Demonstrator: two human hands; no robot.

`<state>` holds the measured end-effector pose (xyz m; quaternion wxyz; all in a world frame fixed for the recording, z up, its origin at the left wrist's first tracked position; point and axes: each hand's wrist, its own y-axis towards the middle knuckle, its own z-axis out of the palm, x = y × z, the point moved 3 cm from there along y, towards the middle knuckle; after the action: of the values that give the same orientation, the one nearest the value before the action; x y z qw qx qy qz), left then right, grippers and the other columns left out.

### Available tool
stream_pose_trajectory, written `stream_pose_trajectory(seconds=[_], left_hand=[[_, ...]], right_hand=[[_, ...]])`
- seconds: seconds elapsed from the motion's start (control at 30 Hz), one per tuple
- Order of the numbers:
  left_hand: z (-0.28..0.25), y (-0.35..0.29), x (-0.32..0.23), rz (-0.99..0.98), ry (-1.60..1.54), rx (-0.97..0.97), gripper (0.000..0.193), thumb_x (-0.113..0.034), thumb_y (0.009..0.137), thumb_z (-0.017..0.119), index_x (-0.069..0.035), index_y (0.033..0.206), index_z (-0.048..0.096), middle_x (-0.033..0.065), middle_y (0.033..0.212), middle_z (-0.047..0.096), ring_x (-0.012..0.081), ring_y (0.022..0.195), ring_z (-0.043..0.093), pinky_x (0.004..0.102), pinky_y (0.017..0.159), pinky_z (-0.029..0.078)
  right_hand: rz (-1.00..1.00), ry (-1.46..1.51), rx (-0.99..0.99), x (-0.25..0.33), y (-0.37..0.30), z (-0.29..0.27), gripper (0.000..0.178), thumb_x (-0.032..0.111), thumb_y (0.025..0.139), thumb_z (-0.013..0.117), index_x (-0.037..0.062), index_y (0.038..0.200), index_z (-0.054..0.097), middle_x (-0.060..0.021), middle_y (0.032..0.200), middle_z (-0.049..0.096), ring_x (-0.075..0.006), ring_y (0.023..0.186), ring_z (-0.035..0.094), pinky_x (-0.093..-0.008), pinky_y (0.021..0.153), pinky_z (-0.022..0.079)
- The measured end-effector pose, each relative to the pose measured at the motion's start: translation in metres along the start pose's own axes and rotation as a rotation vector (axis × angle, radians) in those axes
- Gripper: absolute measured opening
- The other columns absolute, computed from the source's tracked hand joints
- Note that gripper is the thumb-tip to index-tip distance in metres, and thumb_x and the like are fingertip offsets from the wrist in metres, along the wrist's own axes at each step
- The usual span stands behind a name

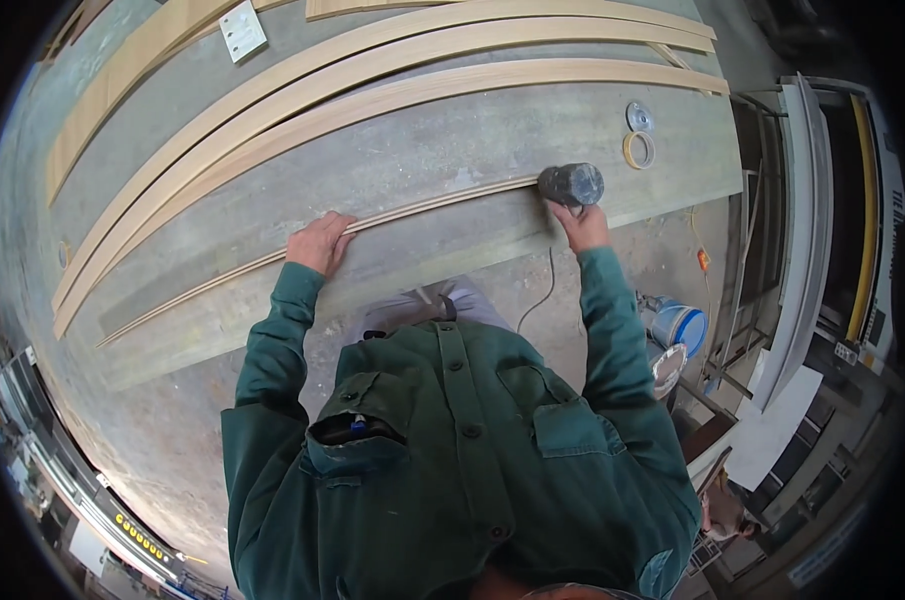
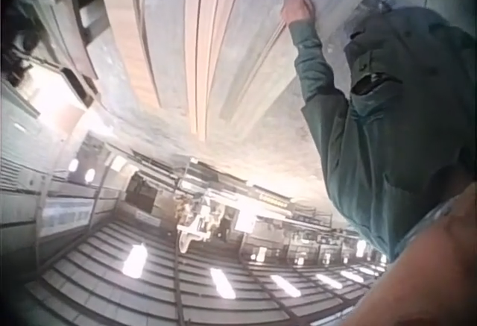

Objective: Sanding a wooden plank and preparing wooden strips using an angle grinder and a mallet.

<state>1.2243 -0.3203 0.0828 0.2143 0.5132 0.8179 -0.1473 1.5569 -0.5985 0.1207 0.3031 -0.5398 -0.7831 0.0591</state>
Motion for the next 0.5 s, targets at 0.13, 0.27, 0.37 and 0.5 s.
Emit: stream_pose_trajectory(seconds=[0.13, 0.27, 0.37, 0.5], left_hand=[[0.004, -0.002, 0.006, -0.009, 0.036, 0.019, 0.017, -0.026, 0.088, 0.061, -0.019, 0.103, 0.062, 0.0029, 0.090, 0.062, 0.0263, 0.081, 0.063, 0.0369, 0.063, 0.051], [0.004, -0.004, 0.005, 0.026, 0.033, -0.005, 0.017, -0.025, 0.088, 0.060, -0.018, 0.103, 0.061, 0.0032, 0.090, 0.060, 0.0246, 0.082, 0.063, 0.0376, 0.064, 0.052], [0.005, -0.007, 0.005, -0.004, 0.051, 0.000, 0.017, -0.026, 0.088, 0.060, -0.018, 0.103, 0.061, 0.0035, 0.089, 0.061, 0.0248, 0.081, 0.064, 0.0376, 0.063, 0.052], [0.005, -0.001, 0.002, -0.011, 0.056, -0.011, 0.018, -0.026, 0.087, 0.061, -0.017, 0.102, 0.062, 0.0036, 0.088, 0.061, 0.0252, 0.081, 0.064, 0.0378, 0.064, 0.052]], right_hand=[[-0.146, 0.613, -0.172, 0.012, -0.008, 0.010, 0.047, 0.028, 0.081, 0.072, -0.0055, 0.111, 0.059, -0.0228, 0.099, 0.068, -0.0313, 0.093, 0.066, -0.0363, 0.081, 0.049], [0.040, 0.107, 0.008, 0.009, 0.009, 0.025, 0.049, 0.035, 0.081, 0.072, -0.0049, 0.107, 0.061, -0.0232, 0.096, 0.067, -0.0327, 0.092, 0.066, -0.0373, 0.080, 0.049], [-0.016, 0.360, -0.158, 0.015, -0.004, 0.020, 0.052, 0.037, 0.079, 0.073, -0.0062, 0.105, 0.061, -0.0248, 0.097, 0.067, -0.0370, 0.093, 0.065, -0.0395, 0.079, 0.049], [-0.103, 0.280, -0.143, 0.028, -0.009, 0.033, 0.057, 0.040, 0.078, 0.072, -0.0071, 0.106, 0.058, -0.0288, 0.096, 0.064, -0.0446, 0.094, 0.061, -0.0440, 0.078, 0.049]])
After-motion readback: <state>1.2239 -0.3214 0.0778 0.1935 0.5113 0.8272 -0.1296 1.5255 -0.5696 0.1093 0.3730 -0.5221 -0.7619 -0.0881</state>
